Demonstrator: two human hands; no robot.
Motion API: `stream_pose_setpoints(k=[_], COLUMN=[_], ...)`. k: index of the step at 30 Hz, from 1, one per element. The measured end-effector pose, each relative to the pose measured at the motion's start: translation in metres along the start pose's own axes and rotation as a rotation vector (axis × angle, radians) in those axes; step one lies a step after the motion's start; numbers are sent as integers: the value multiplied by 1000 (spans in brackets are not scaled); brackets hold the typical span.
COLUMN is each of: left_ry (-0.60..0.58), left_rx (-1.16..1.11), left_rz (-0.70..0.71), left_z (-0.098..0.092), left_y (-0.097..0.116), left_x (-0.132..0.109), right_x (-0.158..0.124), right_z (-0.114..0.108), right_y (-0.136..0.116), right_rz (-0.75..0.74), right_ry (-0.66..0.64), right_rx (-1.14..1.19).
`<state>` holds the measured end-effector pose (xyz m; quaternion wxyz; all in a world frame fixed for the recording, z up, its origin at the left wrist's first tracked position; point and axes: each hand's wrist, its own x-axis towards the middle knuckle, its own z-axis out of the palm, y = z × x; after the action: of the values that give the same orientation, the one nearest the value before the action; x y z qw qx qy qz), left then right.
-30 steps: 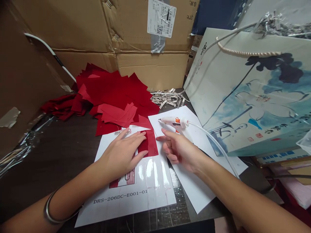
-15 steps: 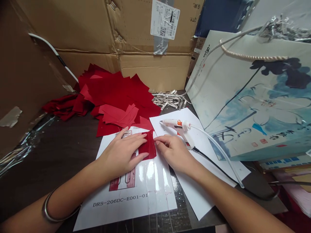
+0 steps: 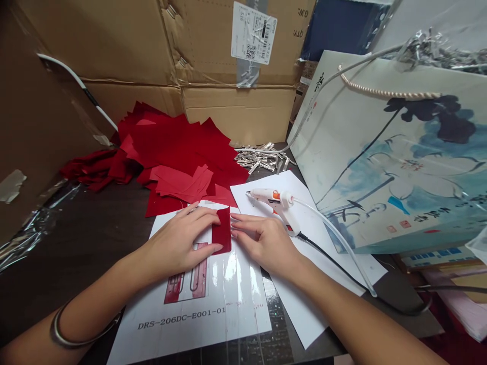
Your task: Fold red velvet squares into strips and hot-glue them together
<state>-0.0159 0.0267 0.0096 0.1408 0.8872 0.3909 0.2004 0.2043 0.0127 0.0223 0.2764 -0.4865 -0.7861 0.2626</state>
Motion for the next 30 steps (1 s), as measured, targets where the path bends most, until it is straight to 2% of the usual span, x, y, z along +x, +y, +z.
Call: stream_pose_setpoints(k=[16, 25, 30], left_ry=[42, 50, 13], left_rx=[-9, 31, 19], left_rz=[46, -1, -30], left_z=[-4, -11, -11], left_y=[-3, -4, -5], left_x=[1, -4, -2], right_x=[4, 5, 6], right_z=[2, 2, 3], right_y=[-4, -5, -4], right_rz=[-117, -119, -127], right_ry=[-61, -100, -106], right_rx=[-38, -68, -113])
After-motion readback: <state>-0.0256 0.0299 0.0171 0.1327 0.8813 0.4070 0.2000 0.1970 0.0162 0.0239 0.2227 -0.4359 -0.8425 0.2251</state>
